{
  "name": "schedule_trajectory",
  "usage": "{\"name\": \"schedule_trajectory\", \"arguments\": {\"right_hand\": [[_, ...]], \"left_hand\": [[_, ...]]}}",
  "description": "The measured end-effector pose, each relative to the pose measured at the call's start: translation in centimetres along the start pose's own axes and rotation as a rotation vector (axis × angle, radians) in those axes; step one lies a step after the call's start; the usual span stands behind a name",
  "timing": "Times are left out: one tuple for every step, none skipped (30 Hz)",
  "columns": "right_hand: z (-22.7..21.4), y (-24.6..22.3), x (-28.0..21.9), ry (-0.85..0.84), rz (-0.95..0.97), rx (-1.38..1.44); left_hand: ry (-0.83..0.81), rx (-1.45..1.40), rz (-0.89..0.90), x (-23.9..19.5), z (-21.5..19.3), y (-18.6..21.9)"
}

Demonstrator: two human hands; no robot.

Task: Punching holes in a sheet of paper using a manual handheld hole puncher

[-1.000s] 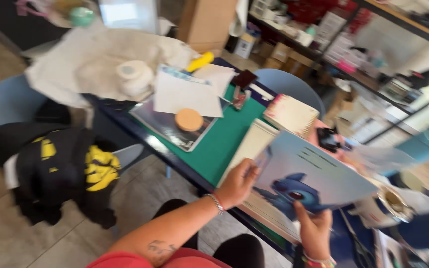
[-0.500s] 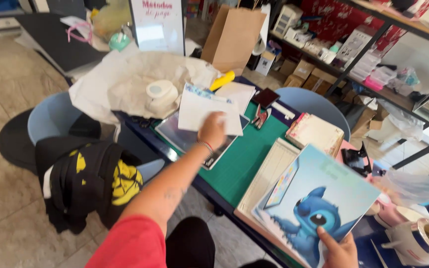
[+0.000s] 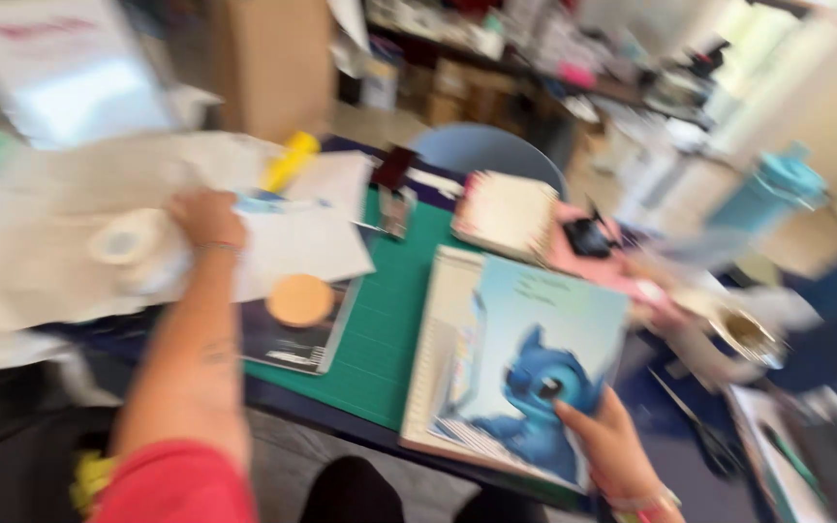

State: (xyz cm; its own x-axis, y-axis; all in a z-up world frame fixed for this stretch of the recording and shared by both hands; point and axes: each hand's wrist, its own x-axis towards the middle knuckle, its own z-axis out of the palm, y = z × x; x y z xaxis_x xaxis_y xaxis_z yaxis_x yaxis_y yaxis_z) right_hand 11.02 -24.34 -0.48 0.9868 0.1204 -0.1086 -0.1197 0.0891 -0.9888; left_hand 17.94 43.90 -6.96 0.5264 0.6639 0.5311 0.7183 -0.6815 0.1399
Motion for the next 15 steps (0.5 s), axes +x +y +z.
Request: {"name": "schedule_trajectory", "arguments": {"right_hand": [[-0.1, -0.3, -0.5, -0.036, -0.001, 0.046], [0.7, -0.7, -0.2, -0.093, -0.009, 0.095], [0.3, -0.5, -0.5, -0.068, -0.004, 0.092], [0.3, -0.4, -0.4, -0.082, 0.000, 0.093], [0.2, -0.3, -0.3, -0.096, 0.004, 0.094], [0.1, -0.1, -0.2, -0.087, 0.005, 0.094], [-0.1, 0.1, 0.0, -0.102, -0.018, 0.076], [-0.4, 0.4, 0.0, -0.116, -0.040, 0.059], [-0.3, 0.0, -0.1, -0.104, -0.038, 0.059], [-0.1, -0.3, -0.2, -0.125, -0.010, 0.087], [0.0, -0.6, -0.3, -0.146, 0.019, 0.114], [0.0, -0.5, -0.3, -0.141, 0.026, 0.117], [0.1, -0.5, -0.3, -0.142, 0.032, 0.148], [0.1, -0.5, -0.2, -0.149, 0.037, 0.174], [0.8, -1.2, -1.1, -0.150, 0.044, 0.171]], "left_hand": [[-0.027, -0.184, 0.104, -0.2, -1.4, 0.4], [-0.044, -0.360, 0.188, 0.4, -3.3, -0.2], [-0.059, -0.371, 0.205, -0.6, -7.2, 1.6], [0.076, -0.340, 0.271, -1.2, -11.4, 2.9], [0.211, -0.310, 0.337, -1.9, -15.6, 4.1], [0.206, -0.315, 0.344, -2.5, -18.2, 4.8], [0.398, -0.551, 0.463, -3.2, -20.8, 5.4], [0.589, -0.788, 0.580, -3.8, -23.4, 6.0], [0.583, -0.797, 0.586, -5.1, -25.0, 6.8], [0.664, -0.969, 0.504, -6.3, -26.6, 7.5], [0.742, -1.139, 0.415, -7.6, -28.3, 8.0], [0.732, -1.139, 0.417, -9.3, -28.2, 9.0], [0.558, -1.244, 0.225, -11.1, -28.2, 9.9], [0.375, -1.332, 0.028, -12.9, -28.2, 10.6], [0.371, -1.328, 0.023, -15.9, -27.5, 12.1]]}}
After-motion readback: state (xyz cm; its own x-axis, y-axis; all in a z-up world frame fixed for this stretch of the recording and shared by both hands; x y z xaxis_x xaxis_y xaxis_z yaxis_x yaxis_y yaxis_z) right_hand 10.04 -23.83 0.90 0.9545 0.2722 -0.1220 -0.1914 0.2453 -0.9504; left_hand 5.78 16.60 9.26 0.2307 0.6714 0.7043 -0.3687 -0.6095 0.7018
